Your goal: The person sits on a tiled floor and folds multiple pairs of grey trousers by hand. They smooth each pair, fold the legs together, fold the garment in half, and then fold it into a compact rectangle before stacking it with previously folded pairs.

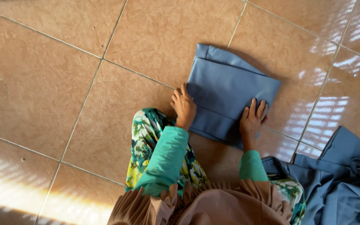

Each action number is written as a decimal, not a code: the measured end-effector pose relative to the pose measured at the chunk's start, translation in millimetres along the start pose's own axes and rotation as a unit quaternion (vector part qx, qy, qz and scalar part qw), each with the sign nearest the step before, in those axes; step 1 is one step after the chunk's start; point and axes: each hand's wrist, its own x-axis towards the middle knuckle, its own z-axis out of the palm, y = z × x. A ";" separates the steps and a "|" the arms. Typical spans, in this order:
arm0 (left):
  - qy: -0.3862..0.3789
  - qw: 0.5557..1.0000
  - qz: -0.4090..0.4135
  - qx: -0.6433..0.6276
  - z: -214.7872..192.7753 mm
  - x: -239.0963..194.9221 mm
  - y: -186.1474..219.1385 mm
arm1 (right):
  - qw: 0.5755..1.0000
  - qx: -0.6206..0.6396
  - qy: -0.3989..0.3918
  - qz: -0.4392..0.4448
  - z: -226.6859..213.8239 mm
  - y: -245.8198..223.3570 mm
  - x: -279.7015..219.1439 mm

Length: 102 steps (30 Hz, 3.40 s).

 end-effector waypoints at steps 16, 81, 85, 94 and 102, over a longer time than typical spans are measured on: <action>0.188 0.930 0.261 0.177 45.0 85.2 42.1 | 0.998 -0.043 -0.029 -0.018 7.6 7.6 84.5; 0.264 0.868 0.392 0.153 49.1 -19.8 1.7 | 0.993 -0.085 -0.020 0.073 -33.5 -32.2 -35.0; 0.132 0.865 0.463 0.143 80.7 -28.7 12.7 | 0.998 -0.051 -0.038 -0.009 -20.0 -70.5 -22.2; 0.172 0.923 0.292 0.182 36.9 -11.5 -14.9 | 0.992 -0.016 -0.114 0.044 -30.6 -12.1 -21.5; 0.018 0.999 0.011 0.039 102.3 27.3 -60.2 | 0.997 -0.027 -0.072 0.005 -55.7 -31.7 -33.9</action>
